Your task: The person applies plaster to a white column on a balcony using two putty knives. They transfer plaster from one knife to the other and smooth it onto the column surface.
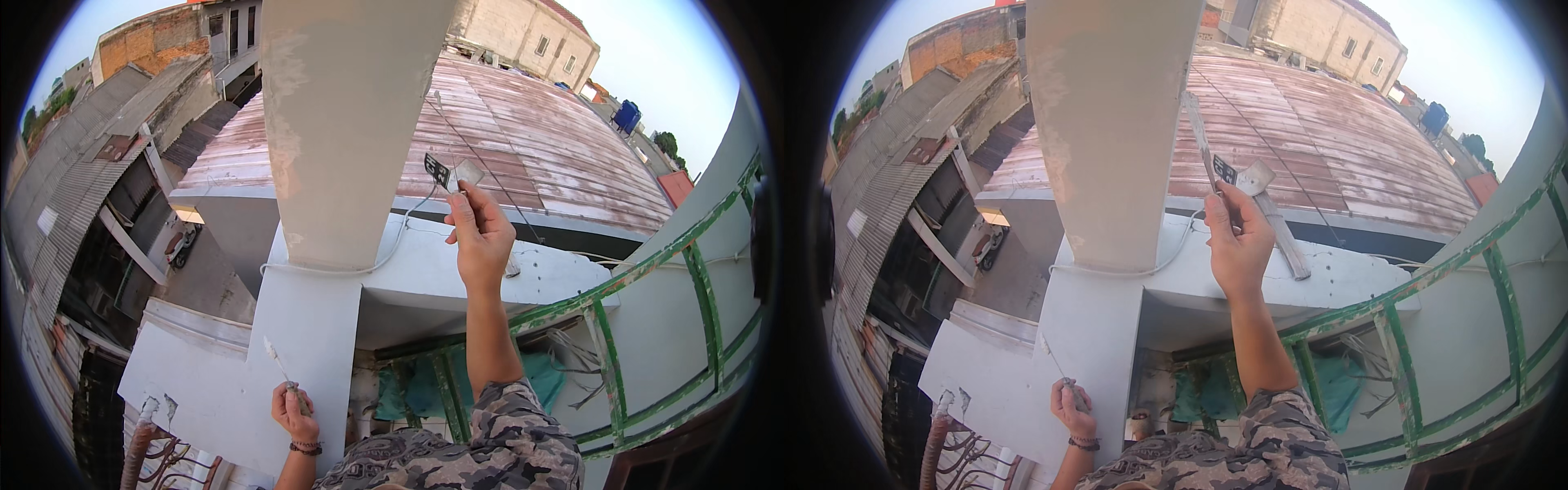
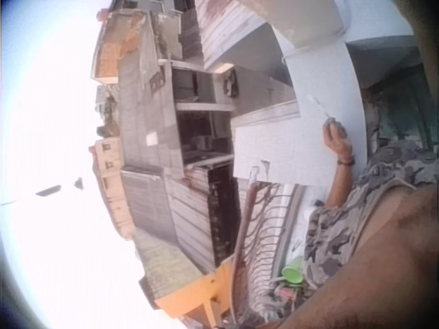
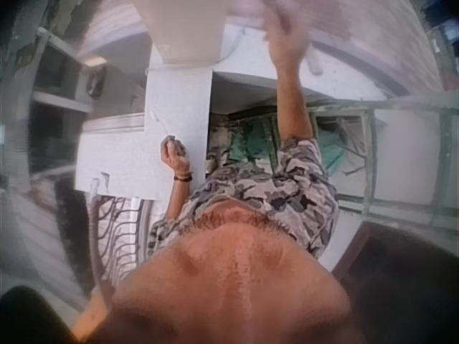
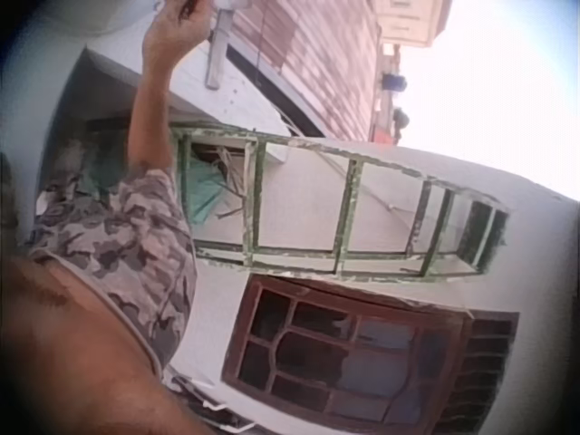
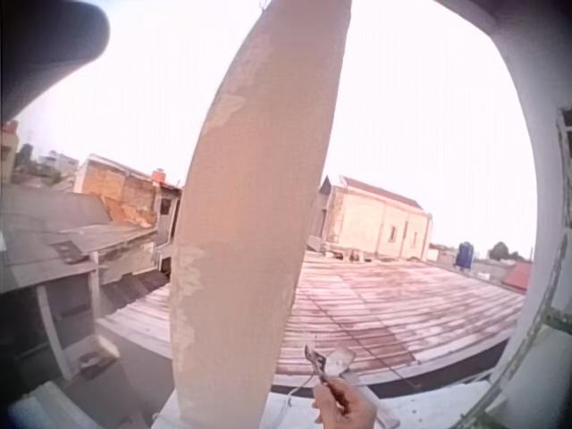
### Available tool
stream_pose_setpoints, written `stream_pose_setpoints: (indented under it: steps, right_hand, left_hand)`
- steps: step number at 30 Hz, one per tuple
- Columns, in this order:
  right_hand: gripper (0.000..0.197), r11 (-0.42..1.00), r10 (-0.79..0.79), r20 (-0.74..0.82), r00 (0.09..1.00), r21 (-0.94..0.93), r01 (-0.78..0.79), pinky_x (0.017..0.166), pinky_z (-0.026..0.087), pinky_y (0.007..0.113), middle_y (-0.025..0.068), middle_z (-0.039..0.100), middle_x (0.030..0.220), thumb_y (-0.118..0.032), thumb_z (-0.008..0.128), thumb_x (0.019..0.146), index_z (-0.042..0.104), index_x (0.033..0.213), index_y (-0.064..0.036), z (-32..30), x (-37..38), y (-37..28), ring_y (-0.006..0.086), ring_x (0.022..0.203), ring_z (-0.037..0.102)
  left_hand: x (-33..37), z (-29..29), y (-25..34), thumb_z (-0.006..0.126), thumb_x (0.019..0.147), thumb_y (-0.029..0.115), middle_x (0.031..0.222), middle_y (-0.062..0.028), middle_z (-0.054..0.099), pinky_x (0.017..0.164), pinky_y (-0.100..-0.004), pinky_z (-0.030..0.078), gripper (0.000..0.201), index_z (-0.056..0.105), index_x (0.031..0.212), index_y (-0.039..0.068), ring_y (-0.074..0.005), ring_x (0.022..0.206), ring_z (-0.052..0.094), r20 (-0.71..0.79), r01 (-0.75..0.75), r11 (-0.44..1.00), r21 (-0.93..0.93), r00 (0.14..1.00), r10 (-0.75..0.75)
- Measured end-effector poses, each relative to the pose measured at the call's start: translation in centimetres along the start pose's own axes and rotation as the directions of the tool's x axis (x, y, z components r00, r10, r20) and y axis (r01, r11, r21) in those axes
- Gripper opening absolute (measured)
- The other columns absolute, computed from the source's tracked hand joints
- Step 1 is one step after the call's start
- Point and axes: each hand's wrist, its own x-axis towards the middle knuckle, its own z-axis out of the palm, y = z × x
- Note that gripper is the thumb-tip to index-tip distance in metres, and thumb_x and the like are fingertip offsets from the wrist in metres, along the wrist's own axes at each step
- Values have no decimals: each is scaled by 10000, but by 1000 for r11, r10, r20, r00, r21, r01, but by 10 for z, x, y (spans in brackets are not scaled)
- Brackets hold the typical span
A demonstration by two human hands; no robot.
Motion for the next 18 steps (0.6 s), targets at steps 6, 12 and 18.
stream_pose_setpoints:
  steps: [6,12,18]
  right_hand:
    - [290,939,-291,-161,943,-237,249,712,509,288,92,670,896,-143,718,890,650,1111,32,21,11,26,155,796,634]
    - [299,881,-423,-242,873,-337,333,688,502,268,83,653,888,-126,749,863,645,1100,24,40,5,37,146,779,623]
    - [337,926,-350,-303,886,-253,279,621,476,188,46,665,884,-138,788,845,649,1102,31,56,-1,45,57,724,590]
  left_hand:
    - [0,0,0,492,982,234,656,-53,520,423,-232,352,266,559,998,-23,-94,494,443,19,9,1000,13,1000,-9]
    - [1,-1,1,499,977,248,657,-54,522,423,-235,354,279,557,988,-25,-94,488,442,9,13,1000,13,1000,-13]
    - [1,0,1,491,977,248,656,-58,523,424,-234,355,284,553,989,-29,-95,487,446,10,20,1000,12,1000,-20]
